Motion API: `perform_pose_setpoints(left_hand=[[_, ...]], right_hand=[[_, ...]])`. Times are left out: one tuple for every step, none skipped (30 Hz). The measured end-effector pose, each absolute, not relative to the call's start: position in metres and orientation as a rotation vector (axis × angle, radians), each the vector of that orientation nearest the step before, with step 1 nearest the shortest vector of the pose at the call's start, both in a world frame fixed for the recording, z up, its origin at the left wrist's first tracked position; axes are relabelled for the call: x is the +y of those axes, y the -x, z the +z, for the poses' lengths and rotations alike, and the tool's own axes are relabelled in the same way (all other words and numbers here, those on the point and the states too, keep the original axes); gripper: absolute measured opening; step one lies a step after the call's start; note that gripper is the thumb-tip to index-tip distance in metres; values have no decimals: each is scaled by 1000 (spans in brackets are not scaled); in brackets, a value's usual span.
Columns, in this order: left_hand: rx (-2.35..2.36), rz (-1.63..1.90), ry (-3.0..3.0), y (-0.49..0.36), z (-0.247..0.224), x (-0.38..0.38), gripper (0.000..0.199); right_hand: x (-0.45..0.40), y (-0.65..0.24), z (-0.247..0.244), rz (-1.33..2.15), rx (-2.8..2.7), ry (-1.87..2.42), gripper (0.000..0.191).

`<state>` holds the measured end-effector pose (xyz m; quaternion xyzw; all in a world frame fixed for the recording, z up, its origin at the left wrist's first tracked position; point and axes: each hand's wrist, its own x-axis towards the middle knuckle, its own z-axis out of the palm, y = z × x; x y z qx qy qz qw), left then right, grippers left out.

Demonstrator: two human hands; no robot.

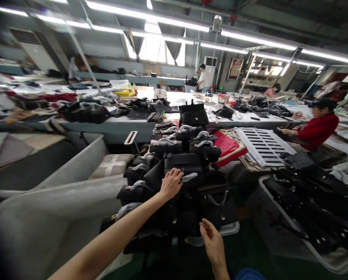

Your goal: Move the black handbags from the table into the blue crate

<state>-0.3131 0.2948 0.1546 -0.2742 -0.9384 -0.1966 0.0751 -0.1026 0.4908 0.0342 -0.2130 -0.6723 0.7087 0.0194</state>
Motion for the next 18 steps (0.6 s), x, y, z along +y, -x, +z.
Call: perform_pose_setpoints(left_hand=[[-2843, -594, 851, 320, 154, 300, 21], [-2862, -607, 885, 325, 154, 303, 12], [-2875, -615, 912, 327, 155, 304, 13], [-2877, -633, 955, 328, 158, 303, 17], [-2861, -668, 1025, 327, 163, 300, 18], [-2825, -718, 1150, 328, 170, 295, 18], [-2770, -785, 1316, 331, 180, 288, 21], [-2701, -868, 1482, 339, 191, 280, 25], [-2630, -959, 1580, 351, 203, 270, 29], [-2584, -1036, 1562, 368, 216, 258, 31], [-2591, -1071, 1417, 390, 228, 246, 32], [-2621, -1076, 1189, 415, 240, 234, 30], [-2658, -1037, 933, 441, 251, 223, 31], [-2698, -982, 748, 467, 259, 212, 34], [-2717, -950, 649, 492, 266, 203, 36], [-2742, -927, 609, 513, 271, 197, 38], [-2757, -925, 612, 531, 273, 192, 39], [-2765, -930, 631, 545, 274, 190, 39]], right_hand=[[475, 127, 46, 2297, -2002, 636, 60], [459, 151, 59, 2366, -1930, 624, 63], [445, 174, 71, 2418, -1836, 623, 65], [432, 197, 84, 2476, -1725, 614, 65], [422, 219, 97, 2534, -1587, 609, 64], [413, 238, 108, 2586, -1433, 606, 61], [407, 255, 119, 2626, -1280, 618, 58], [403, 267, 129, 2645, -1140, 650, 54], [400, 277, 138, 2642, -1031, 688, 50], [397, 282, 146, 2628, -963, 728, 46], [395, 284, 153, 2603, -934, 758, 44], [393, 282, 160, 2571, -945, 768, 42], [391, 279, 167, 2540, -981, 755, 41], [388, 275, 176, 2501, -1027, 713, 40], [385, 270, 186, 2463, -1072, 641, 40], [382, 266, 197, 2435, -1123, 547, 42], [379, 263, 208, 2410, -1171, 461, 45], [376, 261, 220, 2397, -1215, 402, 52]])
